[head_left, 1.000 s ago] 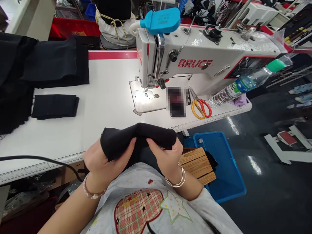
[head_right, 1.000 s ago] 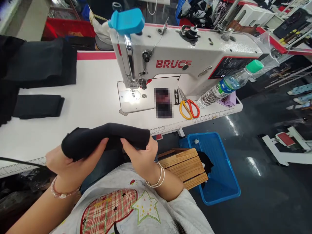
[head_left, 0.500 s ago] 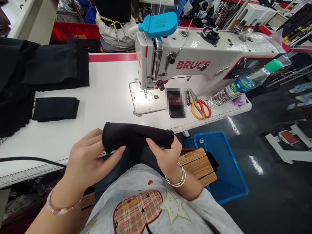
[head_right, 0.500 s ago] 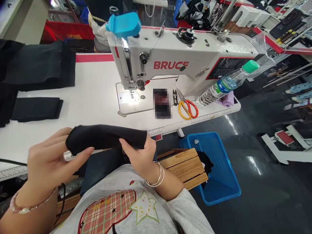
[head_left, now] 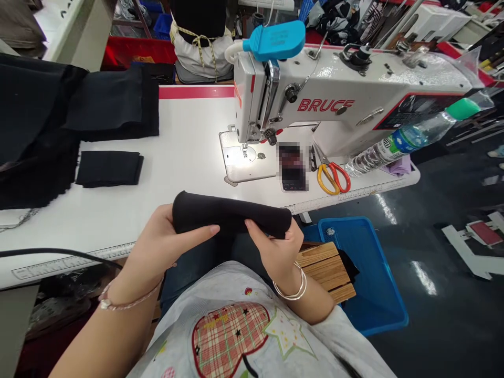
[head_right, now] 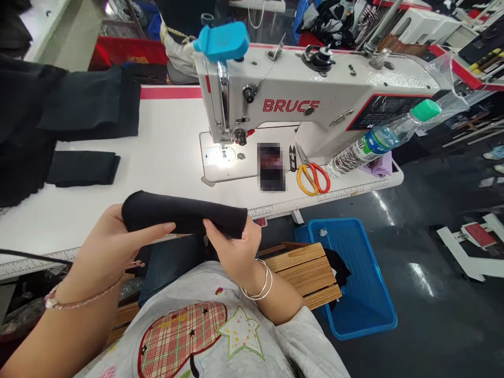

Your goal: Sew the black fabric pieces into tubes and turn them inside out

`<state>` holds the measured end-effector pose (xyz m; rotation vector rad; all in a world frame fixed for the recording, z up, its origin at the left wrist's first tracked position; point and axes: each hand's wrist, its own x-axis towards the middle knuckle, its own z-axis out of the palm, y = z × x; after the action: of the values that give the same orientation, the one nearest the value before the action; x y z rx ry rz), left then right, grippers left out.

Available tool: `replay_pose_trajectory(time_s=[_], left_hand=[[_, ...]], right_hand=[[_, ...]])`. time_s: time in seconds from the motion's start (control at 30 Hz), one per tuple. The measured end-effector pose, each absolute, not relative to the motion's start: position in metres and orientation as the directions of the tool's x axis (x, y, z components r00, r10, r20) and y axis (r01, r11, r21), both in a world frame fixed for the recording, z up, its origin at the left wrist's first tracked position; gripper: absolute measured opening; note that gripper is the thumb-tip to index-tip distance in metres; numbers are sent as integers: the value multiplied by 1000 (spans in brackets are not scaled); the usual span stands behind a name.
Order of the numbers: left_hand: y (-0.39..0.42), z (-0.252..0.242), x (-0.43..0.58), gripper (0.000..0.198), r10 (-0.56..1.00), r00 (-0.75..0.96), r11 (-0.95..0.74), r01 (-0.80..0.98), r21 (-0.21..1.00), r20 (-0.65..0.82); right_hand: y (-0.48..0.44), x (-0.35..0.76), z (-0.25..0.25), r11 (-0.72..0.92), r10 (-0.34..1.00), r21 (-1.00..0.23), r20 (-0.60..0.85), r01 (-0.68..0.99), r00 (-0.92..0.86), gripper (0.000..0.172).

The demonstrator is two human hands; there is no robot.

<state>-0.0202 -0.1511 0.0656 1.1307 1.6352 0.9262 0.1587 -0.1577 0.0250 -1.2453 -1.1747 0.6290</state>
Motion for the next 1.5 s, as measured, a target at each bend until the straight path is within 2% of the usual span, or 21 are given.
replay_pose_trajectory(time_s=[0.07,0.23,0.43,0.57,0.73,0.8,0.93,1.1,1.17,1.27,1.33,1.5], left_hand=[[-152,63,-15,23,957,-158,278,280,919,-242],[-151,57,3,15,981,-193,69,334,940,-3],[-153,52,15,15,953,-253,-46,420,906,165],[-156,45,21,13,895,-295,-153,502,851,335],[-156,25,29,14,754,-327,-245,665,706,569],[-156,17,30,15,706,-339,-261,692,674,622],[-158,10,33,16,714,-311,-275,699,660,627],[-158,16,35,13,711,-252,-315,720,618,656],[-156,19,36,22,716,-236,-315,730,607,656],[-153,21,37,46,749,-212,-301,734,608,628],[-151,23,38,51,799,-203,-283,705,651,566],[-147,30,36,45,893,-276,-149,564,812,355]], right_hand=[[-156,157,26,301,872,-929,360,218,331,16],[-156,155,26,373,837,-889,446,265,318,20],[-159,158,22,432,790,-831,536,351,297,20],[-161,157,21,451,785,-821,551,349,281,19],[-165,151,16,498,741,-781,609,376,283,23],[-165,149,12,512,709,-748,646,422,284,25],[-161,147,6,487,679,-702,678,519,281,26],[-152,147,9,533,682,-639,712,555,165,23],[-151,145,10,543,680,-591,726,596,101,22],[-151,141,13,551,714,-541,699,635,-24,22],[-150,139,14,543,746,-518,659,661,-95,27],[-145,135,12,570,783,-408,534,713,-319,33]])
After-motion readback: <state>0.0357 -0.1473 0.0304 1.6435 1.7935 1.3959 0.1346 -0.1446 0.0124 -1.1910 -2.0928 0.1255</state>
